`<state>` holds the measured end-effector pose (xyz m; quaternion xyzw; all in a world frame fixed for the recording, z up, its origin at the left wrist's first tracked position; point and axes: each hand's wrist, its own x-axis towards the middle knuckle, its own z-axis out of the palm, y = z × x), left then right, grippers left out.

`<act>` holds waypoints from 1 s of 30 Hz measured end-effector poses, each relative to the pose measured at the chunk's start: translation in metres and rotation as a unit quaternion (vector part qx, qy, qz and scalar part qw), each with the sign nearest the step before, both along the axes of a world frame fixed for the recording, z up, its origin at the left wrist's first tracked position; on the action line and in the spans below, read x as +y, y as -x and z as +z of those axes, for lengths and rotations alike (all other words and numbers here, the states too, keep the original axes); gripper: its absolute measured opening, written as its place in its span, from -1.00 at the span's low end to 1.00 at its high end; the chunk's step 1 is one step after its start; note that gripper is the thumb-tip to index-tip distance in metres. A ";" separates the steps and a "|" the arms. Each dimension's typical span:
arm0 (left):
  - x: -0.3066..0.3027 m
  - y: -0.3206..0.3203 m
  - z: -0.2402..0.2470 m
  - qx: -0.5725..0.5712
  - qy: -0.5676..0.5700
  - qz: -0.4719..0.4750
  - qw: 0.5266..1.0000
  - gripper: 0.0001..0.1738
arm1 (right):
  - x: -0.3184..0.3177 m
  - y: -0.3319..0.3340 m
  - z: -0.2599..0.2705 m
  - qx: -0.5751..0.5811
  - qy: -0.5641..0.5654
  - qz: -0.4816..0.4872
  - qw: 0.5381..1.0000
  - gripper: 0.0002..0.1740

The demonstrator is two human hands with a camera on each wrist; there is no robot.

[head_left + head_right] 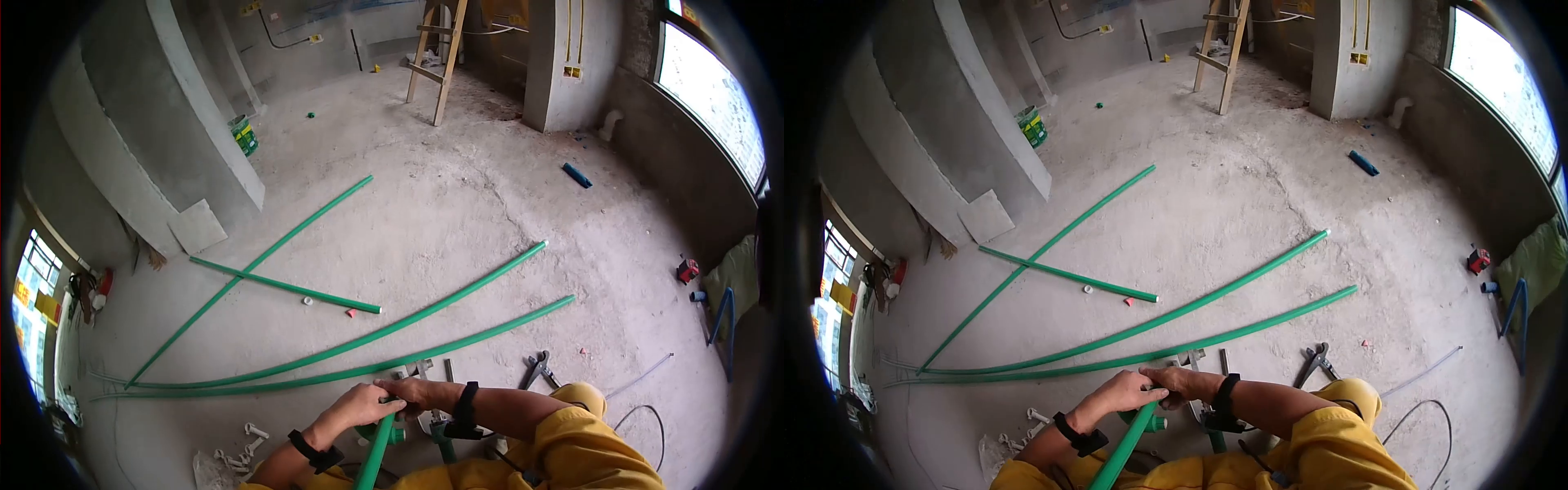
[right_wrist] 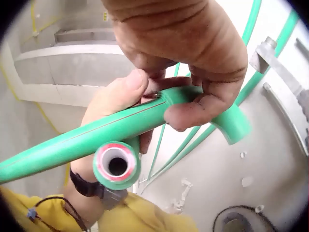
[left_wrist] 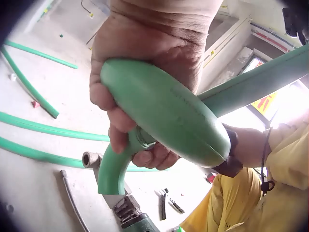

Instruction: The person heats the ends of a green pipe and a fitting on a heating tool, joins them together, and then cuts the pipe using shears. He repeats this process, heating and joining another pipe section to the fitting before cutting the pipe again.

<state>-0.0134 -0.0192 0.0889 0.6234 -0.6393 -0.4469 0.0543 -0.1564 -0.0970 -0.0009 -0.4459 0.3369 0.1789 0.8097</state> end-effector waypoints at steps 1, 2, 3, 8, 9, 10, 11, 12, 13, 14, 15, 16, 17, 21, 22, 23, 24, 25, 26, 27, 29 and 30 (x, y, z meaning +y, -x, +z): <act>0.000 -0.001 0.002 -0.020 -0.006 -0.006 1.000 -0.49 | 0.004 0.013 -0.003 -0.147 0.099 -0.020 0.984 -0.38; 0.000 0.000 0.005 -0.039 -0.011 -0.011 0.999 -0.51 | 0.005 0.013 0.009 -0.148 0.102 -0.022 0.983 -0.38; -0.001 0.003 0.015 -0.046 0.015 -0.010 0.999 -0.51 | 0.008 0.011 0.024 -0.058 0.049 -0.076 0.994 -0.46; 0.012 0.011 0.019 -0.076 0.151 -0.032 0.985 -0.64 | 0.006 0.015 -0.024 -0.283 0.371 0.037 0.884 -0.65; 0.015 0.008 0.019 -0.093 0.148 -0.044 0.984 -0.64 | 0.006 0.013 0.001 -0.124 0.178 -0.039 0.975 -0.67; 0.021 0.009 0.050 -0.090 0.119 -0.074 0.986 -0.57 | 0.006 0.012 0.019 0.043 -0.028 -0.114 0.992 -0.69; 0.033 0.011 0.096 -0.088 0.091 -0.106 0.986 -0.45 | 0.006 0.015 0.022 0.037 -0.040 -0.156 0.986 -0.68; 0.042 0.009 0.123 -0.088 0.040 -0.192 0.977 -0.26 | 0.005 0.021 0.032 0.031 -0.036 -0.158 0.986 -0.68; 0.058 0.011 0.137 0.000 0.013 -0.195 0.981 -0.22 | 0.005 0.028 0.043 0.050 -0.053 -0.176 0.982 -0.64; 0.062 0.025 0.169 0.078 -0.048 -0.193 0.977 -0.25 | 0.002 0.036 0.049 0.068 -0.070 -0.194 0.976 -0.59; 0.071 0.027 0.178 0.153 -0.014 -0.205 0.967 -0.35 | 0.001 0.042 0.038 0.009 0.002 -0.129 0.992 -0.59; 0.083 0.025 0.166 0.139 0.076 -0.220 0.963 -0.47 | 0.002 0.045 0.030 0.028 0.027 -0.074 0.996 -0.57; 0.079 0.030 0.177 0.103 0.146 -0.264 0.948 -0.51 | -0.004 0.058 0.024 -0.148 0.219 0.013 0.964 -0.58; 0.044 0.045 0.200 0.040 0.264 -0.281 0.922 -0.57 | -0.036 0.037 -0.013 0.001 0.079 0.003 0.997 -0.63; 0.036 0.051 0.219 0.041 0.188 -0.238 0.952 -0.58 | -0.045 0.035 -0.008 0.042 0.046 -0.058 0.996 -0.64; 0.026 0.054 0.218 0.043 0.216 -0.236 0.946 -0.57 | -0.055 0.034 0.000 0.039 0.070 -0.042 0.996 -0.64; 0.014 0.055 0.213 0.046 0.244 -0.234 0.940 -0.54 | -0.065 0.031 0.002 0.032 0.077 -0.053 0.995 -0.64; 0.009 0.056 0.206 0.042 0.250 -0.244 0.936 -0.54 | -0.076 0.029 0.002 0.044 0.056 -0.077 0.994 -0.65; 0.005 0.056 0.199 0.082 0.286 -0.131 0.946 -0.62 | -0.086 0.032 0.017 0.058 0.037 -0.100 0.993 -0.65; 0.000 0.055 0.193 0.123 0.317 -0.014 0.940 -0.68 | -0.091 0.039 0.029 0.035 0.055 -0.127 0.990 -0.66; -0.022 0.054 0.184 0.129 0.337 -0.002 0.933 -0.70 | -0.101 0.039 0.022 -0.008 0.017 -0.120 0.993 -0.67; -0.028 0.056 0.183 0.140 0.351 0.020 0.925 -0.71 | -0.108 0.038 0.013 -0.043 -0.026 -0.105 0.993 -0.68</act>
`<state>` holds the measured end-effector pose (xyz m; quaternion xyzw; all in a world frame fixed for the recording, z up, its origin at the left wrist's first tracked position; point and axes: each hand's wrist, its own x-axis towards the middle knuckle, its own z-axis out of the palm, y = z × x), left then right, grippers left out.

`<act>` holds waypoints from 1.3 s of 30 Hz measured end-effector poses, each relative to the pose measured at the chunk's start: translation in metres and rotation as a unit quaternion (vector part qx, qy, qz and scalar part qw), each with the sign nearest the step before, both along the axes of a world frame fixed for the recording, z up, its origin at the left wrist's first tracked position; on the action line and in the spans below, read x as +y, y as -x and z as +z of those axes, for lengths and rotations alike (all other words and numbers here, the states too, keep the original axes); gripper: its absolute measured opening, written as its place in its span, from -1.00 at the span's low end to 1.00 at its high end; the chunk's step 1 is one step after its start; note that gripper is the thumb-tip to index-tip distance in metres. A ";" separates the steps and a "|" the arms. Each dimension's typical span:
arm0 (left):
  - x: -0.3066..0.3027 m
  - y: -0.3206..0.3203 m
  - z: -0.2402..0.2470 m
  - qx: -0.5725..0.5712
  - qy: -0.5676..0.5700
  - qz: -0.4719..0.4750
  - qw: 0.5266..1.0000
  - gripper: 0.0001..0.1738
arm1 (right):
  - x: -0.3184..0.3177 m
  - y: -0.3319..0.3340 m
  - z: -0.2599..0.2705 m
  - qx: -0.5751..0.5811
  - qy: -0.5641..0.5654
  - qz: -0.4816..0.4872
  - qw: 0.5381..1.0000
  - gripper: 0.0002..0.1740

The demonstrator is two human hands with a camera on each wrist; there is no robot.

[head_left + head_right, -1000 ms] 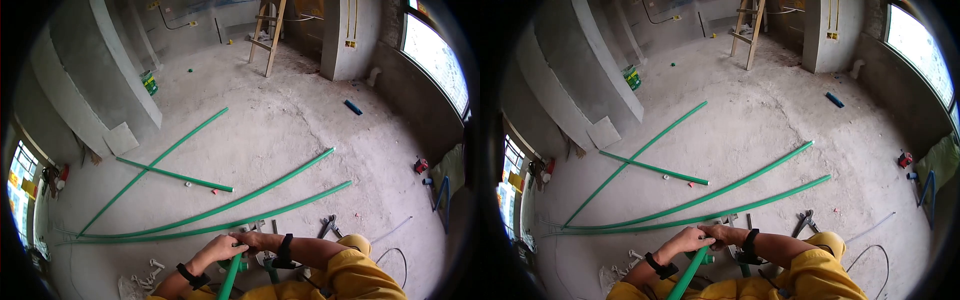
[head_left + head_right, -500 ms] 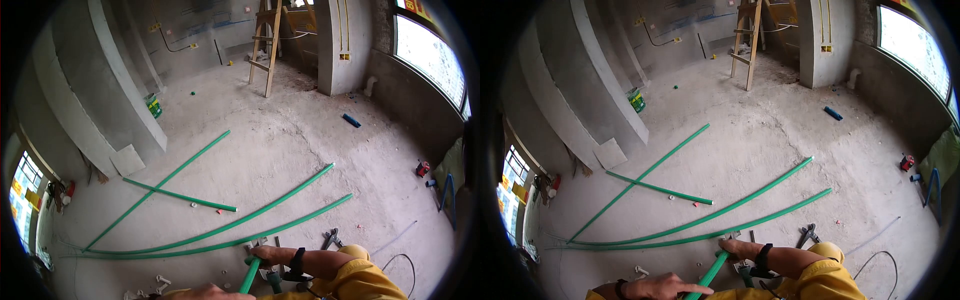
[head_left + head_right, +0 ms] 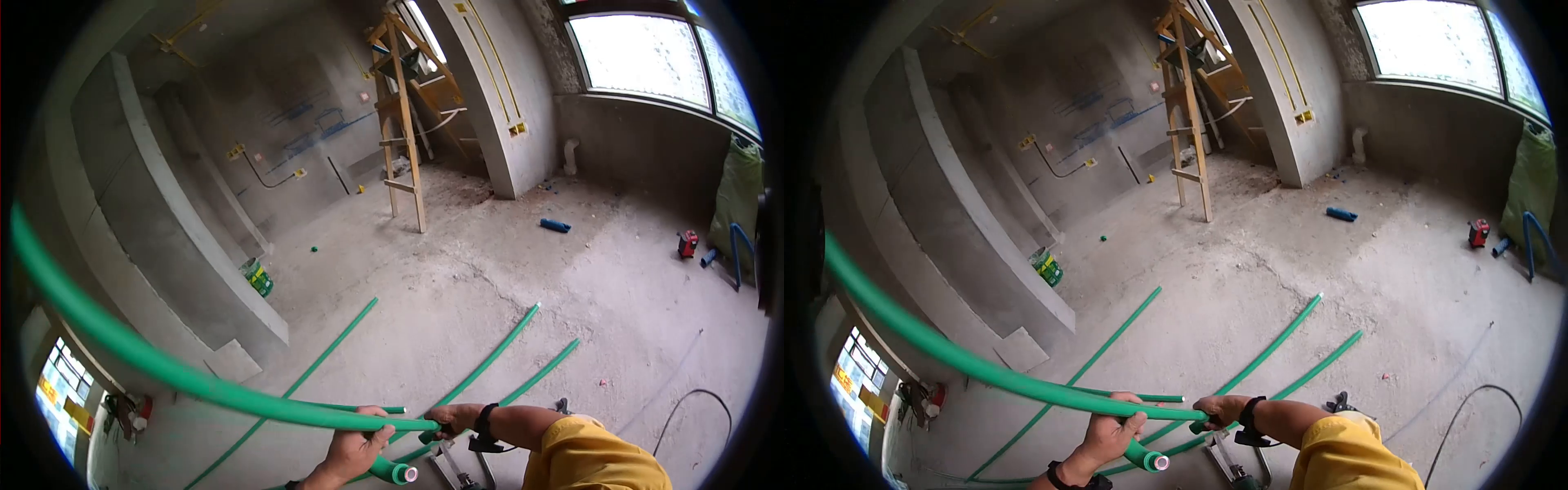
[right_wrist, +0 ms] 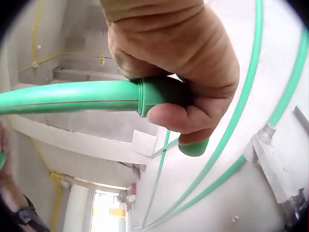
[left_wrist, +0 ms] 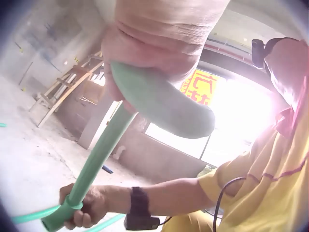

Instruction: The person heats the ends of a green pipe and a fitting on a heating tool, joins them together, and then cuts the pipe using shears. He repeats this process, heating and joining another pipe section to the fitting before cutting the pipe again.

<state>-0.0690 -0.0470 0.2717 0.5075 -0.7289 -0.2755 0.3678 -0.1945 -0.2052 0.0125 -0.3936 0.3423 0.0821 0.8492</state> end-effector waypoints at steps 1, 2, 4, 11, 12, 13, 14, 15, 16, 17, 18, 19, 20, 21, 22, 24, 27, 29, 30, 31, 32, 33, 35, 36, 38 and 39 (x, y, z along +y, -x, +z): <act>-0.004 0.010 0.007 0.009 -0.037 0.020 0.999 -0.72 | -0.002 0.002 -0.019 -0.044 -0.045 -0.019 0.998 -0.69; -0.012 0.013 0.010 -0.042 -0.058 0.012 0.997 -0.73 | -0.005 0.006 -0.035 -0.080 -0.138 -0.001 0.987 -0.78; -0.030 0.014 -0.007 -0.074 -0.037 -0.029 0.996 -0.70 | 0.000 0.021 -0.096 -0.295 0.275 0.066 0.913 -0.86; -0.024 0.047 -0.038 -0.106 0.008 -0.065 0.992 -0.54 | 0.021 0.067 -0.126 -0.197 0.149 0.095 0.964 -0.81; -0.022 0.048 -0.042 -0.087 0.011 -0.056 0.995 -0.54 | 0.036 0.145 -0.138 -0.188 0.168 0.106 0.962 -0.81; -0.018 0.049 -0.045 -0.084 0.008 -0.077 0.993 -0.53 | 0.030 0.137 -0.161 -0.181 0.187 0.115 0.959 -0.80; -0.014 0.049 -0.047 -0.083 0.004 -0.099 0.992 -0.53 | 0.035 0.122 -0.156 -0.177 0.204 0.124 0.955 -0.80; -0.011 0.052 -0.053 -0.084 0.001 -0.108 0.991 -0.54 | 0.040 0.087 -0.145 -0.175 0.221 0.132 0.950 -0.80; -0.003 0.055 -0.049 -0.080 0.022 -0.114 0.990 -0.61 | 0.043 0.117 -0.149 -0.175 0.237 0.138 0.946 -0.80; 0.002 0.057 -0.053 -0.068 0.027 -0.120 0.990 -0.63 | 0.043 0.120 -0.147 -0.177 0.253 0.142 0.940 -0.79; 0.011 0.058 -0.043 -0.058 0.032 -0.128 0.989 -0.66 | 0.042 0.116 -0.142 -0.180 0.270 0.145 0.935 -0.79; 0.022 0.060 -0.031 -0.033 0.046 -0.137 0.989 -0.68 | 0.040 0.109 -0.137 -0.185 0.286 0.147 0.929 -0.79; 0.023 0.058 -0.039 -0.097 0.020 -0.163 0.982 -0.68 | 0.039 0.098 -0.123 -0.190 0.302 0.148 0.922 -0.79; 0.024 0.059 -0.045 -0.065 0.071 -0.181 0.979 -0.68 | 0.038 0.086 -0.109 -0.196 0.318 0.150 0.915 -0.78; 0.026 0.059 -0.048 -0.033 0.121 -0.198 0.972 -0.67 | 0.039 0.074 -0.096 -0.202 0.333 0.149 0.909 -0.78; 0.026 0.052 -0.031 0.004 0.185 -0.209 0.960 -0.67 | 0.041 0.056 -0.077 -0.215 0.363 0.149 0.895 -0.77; 0.028 0.019 -0.075 -0.037 0.057 -0.124 0.990 -0.63 | 0.045 0.050 -0.068 -0.240 0.408 0.151 0.868 -0.77; 0.033 -0.020 -0.094 -0.077 -0.113 -0.005 0.991 -0.59 | 0.041 0.041 -0.067 -0.070 0.362 0.170 0.914 -0.79; 0.034 -0.043 -0.115 -0.091 -0.160 0.051 0.982 -0.56 | 0.029 0.032 -0.069 0.113 0.284 0.184 0.934 -0.81; 0.041 -0.062 -0.140 -0.094 -0.189 0.073 0.975 -0.57 | 0.006 0.030 -0.076 0.053 0.297 0.169 0.938 -0.81; 0.050 -0.075 -0.161 -0.094 -0.219 0.095 0.967 -0.59 | -0.015 0.037 -0.079 -0.003 0.307 0.155 0.939 -0.81; 0.058 -0.083 -0.172 -0.098 -0.282 0.064 0.952 -0.59 | -0.020 0.045 -0.051 -0.006 0.352 0.144 0.925 -0.78; 0.071 -0.089 -0.196 -0.098 -0.369 -0.030 0.924 -0.55 | -0.018 0.055 -0.006 0.020 0.337 0.091 0.937 -0.74; 0.076 -0.085 -0.199 -0.094 -0.383 -0.036 0.918 -0.55 | -0.017 0.058 -0.002 0.047 0.281 0.049 0.957 -0.72; 0.083 -0.077 -0.196 -0.007 -0.456 -0.145 0.878 -0.48 | -0.017 0.065 -0.010 0.076 0.238 0.013 0.968 -0.71; 0.085 -0.071 -0.187 -0.022 -0.512 -0.179 0.840 -0.41 | -0.016 0.068 -0.008 0.066 0.254 0.030 0.964 -0.71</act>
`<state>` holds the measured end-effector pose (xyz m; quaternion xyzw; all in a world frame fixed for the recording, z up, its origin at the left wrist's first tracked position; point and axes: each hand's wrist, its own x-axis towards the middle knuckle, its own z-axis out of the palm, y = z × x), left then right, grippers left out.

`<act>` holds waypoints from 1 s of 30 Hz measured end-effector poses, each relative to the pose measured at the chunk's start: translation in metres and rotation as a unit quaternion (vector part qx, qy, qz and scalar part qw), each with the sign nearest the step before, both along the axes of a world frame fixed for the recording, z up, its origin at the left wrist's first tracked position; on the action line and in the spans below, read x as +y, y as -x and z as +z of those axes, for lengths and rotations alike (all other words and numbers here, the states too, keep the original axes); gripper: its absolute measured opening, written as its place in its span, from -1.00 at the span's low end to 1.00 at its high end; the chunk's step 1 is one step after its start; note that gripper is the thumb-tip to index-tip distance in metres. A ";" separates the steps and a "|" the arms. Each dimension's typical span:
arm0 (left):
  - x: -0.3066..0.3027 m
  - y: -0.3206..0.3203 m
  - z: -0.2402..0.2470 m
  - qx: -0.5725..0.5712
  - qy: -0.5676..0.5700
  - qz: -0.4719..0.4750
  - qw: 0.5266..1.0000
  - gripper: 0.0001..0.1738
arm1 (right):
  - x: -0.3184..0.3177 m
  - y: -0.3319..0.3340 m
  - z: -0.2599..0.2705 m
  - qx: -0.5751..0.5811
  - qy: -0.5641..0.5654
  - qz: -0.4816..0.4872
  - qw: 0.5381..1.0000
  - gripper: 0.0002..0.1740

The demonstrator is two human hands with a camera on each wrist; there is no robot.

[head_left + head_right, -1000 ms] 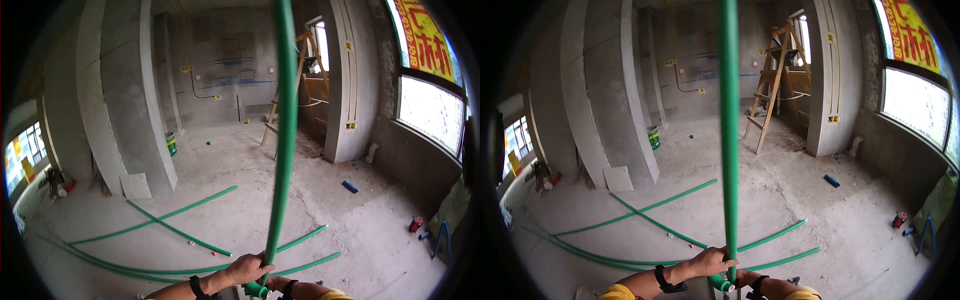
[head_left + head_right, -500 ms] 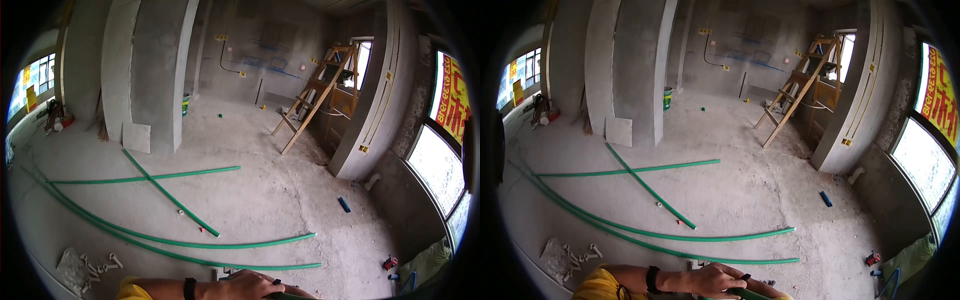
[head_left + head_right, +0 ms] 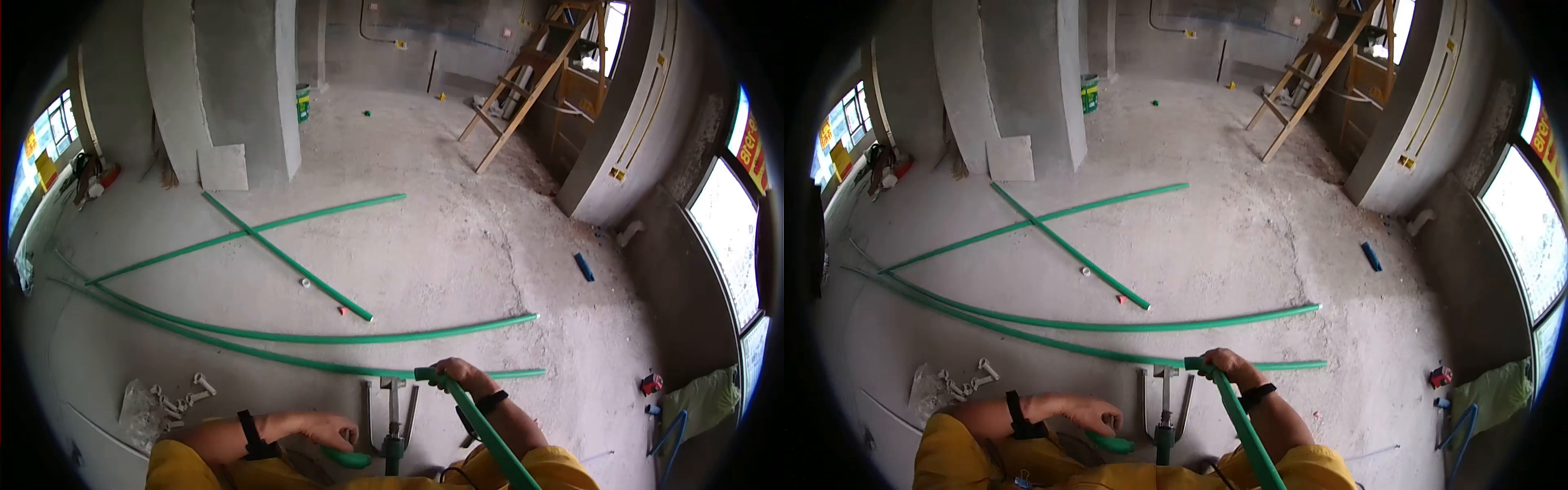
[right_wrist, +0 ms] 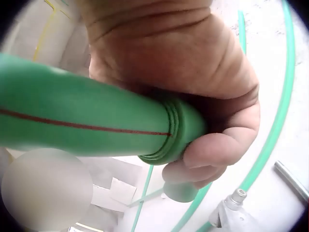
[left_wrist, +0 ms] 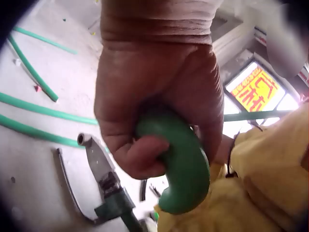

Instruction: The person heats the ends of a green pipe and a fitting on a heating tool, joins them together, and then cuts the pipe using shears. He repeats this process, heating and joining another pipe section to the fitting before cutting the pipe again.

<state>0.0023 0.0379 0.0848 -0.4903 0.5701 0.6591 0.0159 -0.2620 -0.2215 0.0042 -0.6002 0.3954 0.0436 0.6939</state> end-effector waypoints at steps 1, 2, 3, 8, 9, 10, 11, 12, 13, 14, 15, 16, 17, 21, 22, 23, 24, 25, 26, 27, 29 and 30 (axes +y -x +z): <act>0.005 0.007 0.006 0.006 -0.025 -0.002 1.000 -0.41 | 0.003 0.004 0.000 -0.004 0.009 0.020 1.000 -0.71; 0.014 0.014 0.009 0.022 0.036 -0.052 0.998 -0.45 | 0.005 0.012 -0.007 -0.029 -0.004 0.029 0.999 -0.71; 0.019 0.018 0.012 0.039 0.101 -0.098 0.989 -0.49 | 0.004 0.013 -0.012 -0.056 -0.013 0.038 0.998 -0.71; 0.032 0.023 0.025 0.105 0.050 0.055 0.992 -0.41 | 0.013 -0.002 0.001 0.073 -0.130 -0.061 0.987 -0.65; 0.033 0.025 0.027 0.119 0.012 0.141 0.983 -0.40 | 0.012 -0.003 0.003 0.068 -0.150 -0.074 0.983 -0.65; 0.033 0.028 0.023 0.119 0.006 0.140 0.983 -0.40 | 0.012 -0.004 0.007 0.062 -0.152 -0.071 0.984 -0.63; 0.033 0.030 0.017 0.166 -0.017 0.192 0.967 -0.44 | 0.010 -0.005 0.007 0.063 -0.157 -0.072 0.983 -0.63; 0.032 0.031 0.010 0.212 -0.039 0.243 0.946 -0.49 | 0.009 -0.006 0.005 0.066 -0.164 -0.076 0.981 -0.63; 0.025 0.028 0.004 0.283 -0.133 0.357 0.880 -0.55 | 0.009 -0.008 0.004 0.070 -0.172 -0.081 0.979 -0.63; 0.014 0.021 -0.006 0.345 -0.222 0.462 0.786 -0.62 | 0.012 -0.010 0.008 0.073 -0.155 -0.085 0.982 -0.64; 0.001 0.009 -0.026 0.367 -0.187 0.535 0.738 -0.66 | 0.010 -0.010 0.004 0.073 -0.158 -0.084 0.981 -0.64; -0.013 -0.004 -0.047 0.384 -0.149 0.603 0.683 -0.70 | 0.009 -0.009 0.000 0.062 -0.176 -0.075 0.980 -0.65; -0.031 -0.012 -0.055 0.344 -0.105 0.663 0.657 -0.77 | 0.009 -0.010 -0.005 0.052 -0.194 -0.065 0.977 -0.66; -0.086 -0.010 -0.100 0.149 0.011 0.787 0.598 -0.77 | 0.016 -0.008 -0.027 0.031 -0.190 -0.033 0.981 -0.67; -0.095 -0.005 -0.113 0.151 0.006 0.789 0.595 -0.77 | 0.017 -0.009 -0.032 0.032 -0.212 -0.031 0.976 -0.67; -0.103 0.001 -0.127 0.171 -0.014 0.825 0.539 -0.75 | 0.016 -0.009 -0.036 0.035 -0.234 -0.029 0.971 -0.68; -0.107 0.005 -0.141 0.188 -0.036 0.856 0.481 -0.73 | 0.013 -0.008 -0.040 0.046 -0.273 -0.053 0.959 -0.69; -0.110 0.005 -0.153 0.189 -0.044 0.857 0.477 -0.73 | 0.011 -0.008 -0.044 0.054 -0.276 -0.052 0.958 -0.69; -0.112 0.006 -0.165 0.185 -0.018 0.861 0.473 -0.73 | 0.010 -0.008 -0.047 0.053 -0.292 -0.086 0.951 -0.69; -0.113 0.008 -0.176 0.180 0.006 0.865 0.468 -0.74 | 0.010 -0.008 -0.050 0.053 -0.308 -0.119 0.943 -0.70; -0.112 0.010 -0.193 0.183 0.004 0.873 0.451 -0.74 | 0.010 -0.007 -0.053 0.083 -0.291 -0.109 0.947 -0.70; -0.110 0.010 -0.199 0.183 0.011 0.881 0.436 -0.74 | 0.011 -0.007 -0.057 0.095 -0.271 -0.114 0.951 -0.70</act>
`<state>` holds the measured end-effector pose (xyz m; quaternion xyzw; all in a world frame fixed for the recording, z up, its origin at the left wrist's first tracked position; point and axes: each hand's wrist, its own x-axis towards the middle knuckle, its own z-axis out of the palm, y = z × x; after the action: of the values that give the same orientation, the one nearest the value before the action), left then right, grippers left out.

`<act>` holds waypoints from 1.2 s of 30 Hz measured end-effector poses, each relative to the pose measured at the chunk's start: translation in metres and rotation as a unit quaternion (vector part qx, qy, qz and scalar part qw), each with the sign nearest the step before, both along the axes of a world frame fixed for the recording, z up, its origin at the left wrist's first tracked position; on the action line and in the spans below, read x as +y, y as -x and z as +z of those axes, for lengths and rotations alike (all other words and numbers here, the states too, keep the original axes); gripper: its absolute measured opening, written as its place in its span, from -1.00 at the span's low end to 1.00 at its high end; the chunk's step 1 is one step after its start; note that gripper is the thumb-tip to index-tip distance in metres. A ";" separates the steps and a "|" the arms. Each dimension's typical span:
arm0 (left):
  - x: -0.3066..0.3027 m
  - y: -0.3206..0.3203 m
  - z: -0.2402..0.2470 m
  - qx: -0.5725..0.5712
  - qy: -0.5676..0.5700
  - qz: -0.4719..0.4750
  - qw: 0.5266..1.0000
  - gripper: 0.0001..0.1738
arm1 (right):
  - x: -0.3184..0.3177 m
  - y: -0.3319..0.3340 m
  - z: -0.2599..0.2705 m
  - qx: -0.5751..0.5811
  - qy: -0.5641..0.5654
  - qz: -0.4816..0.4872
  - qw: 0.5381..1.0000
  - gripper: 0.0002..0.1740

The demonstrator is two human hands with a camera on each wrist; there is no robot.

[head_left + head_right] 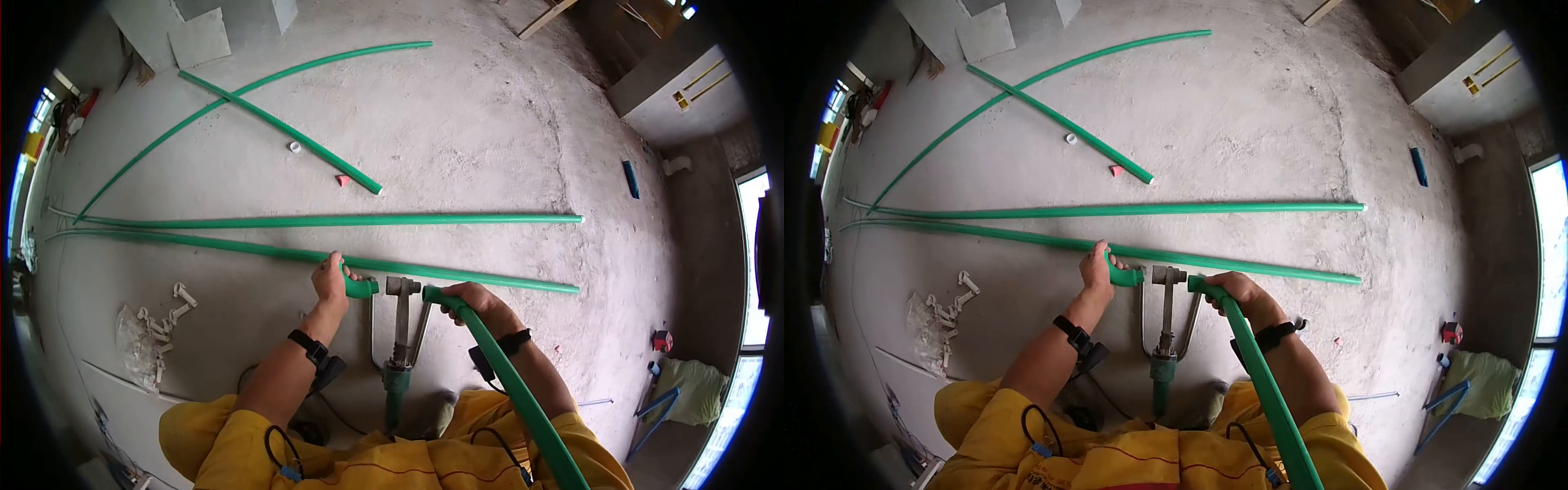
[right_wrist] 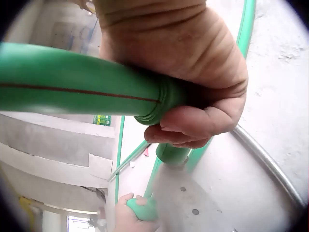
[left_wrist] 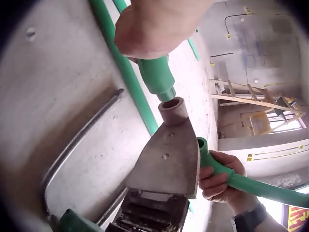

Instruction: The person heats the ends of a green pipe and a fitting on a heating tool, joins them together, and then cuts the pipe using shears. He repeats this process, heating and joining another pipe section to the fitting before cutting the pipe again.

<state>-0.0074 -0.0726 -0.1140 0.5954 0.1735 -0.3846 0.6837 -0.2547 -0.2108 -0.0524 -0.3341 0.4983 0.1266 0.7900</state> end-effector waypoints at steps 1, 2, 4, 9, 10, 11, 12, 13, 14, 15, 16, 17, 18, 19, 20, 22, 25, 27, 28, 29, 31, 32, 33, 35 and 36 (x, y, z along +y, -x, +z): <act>0.001 0.001 -0.006 0.004 -0.005 0.006 1.000 -0.74 | 0.001 -0.001 -0.005 0.013 0.019 0.002 1.000 -0.69; -0.001 0.004 -0.008 0.007 -0.002 -0.006 1.000 -0.73 | -0.004 0.000 -0.011 0.015 0.019 0.019 1.000 -0.65; -0.006 0.009 -0.011 0.024 0.024 0.001 0.999 -0.73 | -0.010 0.000 -0.024 0.022 0.009 0.037 0.999 -0.65; -0.015 0.006 -0.012 0.013 0.029 -0.048 0.998 -0.69 | -0.012 -0.011 -0.026 0.014 0.007 0.035 0.999 -0.67; -0.014 0.004 -0.010 0.011 0.029 -0.073 0.997 -0.68 | -0.013 -0.012 -0.027 0.018 0.009 0.037 0.999 -0.67; -0.012 0.002 -0.012 0.013 0.026 -0.076 0.997 -0.68 | -0.014 -0.012 -0.030 0.020 0.005 0.034 0.999 -0.67; -0.009 0.000 -0.012 0.046 0.063 -0.097 0.992 -0.68 | -0.015 -0.012 -0.032 0.020 0.004 0.033 0.999 -0.67; -0.008 -0.002 -0.013 0.079 0.101 -0.116 0.985 -0.68 | -0.017 -0.012 -0.034 0.019 0.005 0.033 0.999 -0.66; -0.007 -0.005 -0.015 0.080 0.099 -0.117 0.985 -0.68 | -0.017 -0.013 -0.035 0.016 -0.006 0.028 0.999 -0.66; -0.005 -0.008 -0.018 0.097 0.120 -0.133 0.979 -0.68 | -0.018 -0.012 -0.036 0.017 -0.008 0.026 0.999 -0.66; -0.004 -0.008 -0.021 0.113 0.142 -0.147 0.972 -0.68 | -0.018 -0.012 -0.035 0.012 0.006 0.038 0.999 -0.66; -0.005 -0.007 -0.021 0.115 0.141 -0.149 0.972 -0.68 | -0.018 -0.012 -0.034 0.007 0.020 0.051 0.998 -0.66; -0.006 -0.007 -0.019 0.110 0.136 -0.151 0.973 -0.69 | -0.018 -0.012 -0.035 0.009 0.021 0.050 0.999 -0.66; -0.007 -0.006 -0.018 0.103 0.132 -0.151 0.974 -0.70 | -0.017 -0.011 -0.036 0.010 0.007 0.049 0.999 -0.66; -0.009 -0.005 -0.017 0.104 0.133 -0.151 0.974 -0.70 | -0.018 -0.011 -0.037 0.011 -0.005 0.049 0.999 -0.65; -0.012 -0.005 -0.014 0.102 0.119 -0.149 0.976 -0.72 | -0.018 -0.012 -0.037 0.007 -0.001 0.049 0.999 -0.65; -0.012 -0.006 -0.016 0.121 0.113 -0.143 0.976 -0.70 | -0.015 -0.008 -0.033 -0.047 0.013 0.038 0.998 -0.63; -0.014 -0.004 -0.013 0.131 0.108 -0.136 0.976 -0.70 | -0.017 -0.004 -0.034 -0.094 0.024 0.027 0.995 -0.63; -0.014 -0.004 -0.012 0.139 0.105 -0.126 0.977 -0.70 | -0.021 -0.004 -0.039 -0.087 -0.036 0.012 0.995 -0.62; -0.014 -0.004 -0.014 0.139 0.105 -0.123 0.977 -0.70 | -0.022 -0.005 -0.043 -0.080 -0.095 -0.001 0.992 -0.62; -0.013 -0.003 -0.017 0.150 0.133 -0.109 0.974 -0.73 | -0.024 -0.005 -0.049 -0.080 -0.102 0.003 0.992 -0.61; -0.011 -0.003 -0.017 0.149 0.133 -0.106 0.974 -0.73 | -0.023 -0.005 -0.050 -0.080 -0.110 0.003 0.991 -0.61; -0.009 -0.002 -0.016 0.143 0.125 -0.101 0.977 -0.74 | -0.021 -0.004 -0.050 -0.080 -0.110 0.004 0.991 -0.61; -0.006 0.000 -0.010 0.136 0.120 -0.095 0.979 -0.75 | -0.018 -0.002 -0.045 -0.084 -0.084 0.015 0.993 -0.61; -0.004 0.004 -0.005 0.133 0.124 -0.078 0.980 -0.76 | -0.014 0.000 -0.040 -0.084 -0.082 0.016 0.993 -0.61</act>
<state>-0.0118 -0.0764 -0.1192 0.4613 0.1669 -0.5311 0.6908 -0.2549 -0.2251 -0.0923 -0.2852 0.4130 0.1510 0.8517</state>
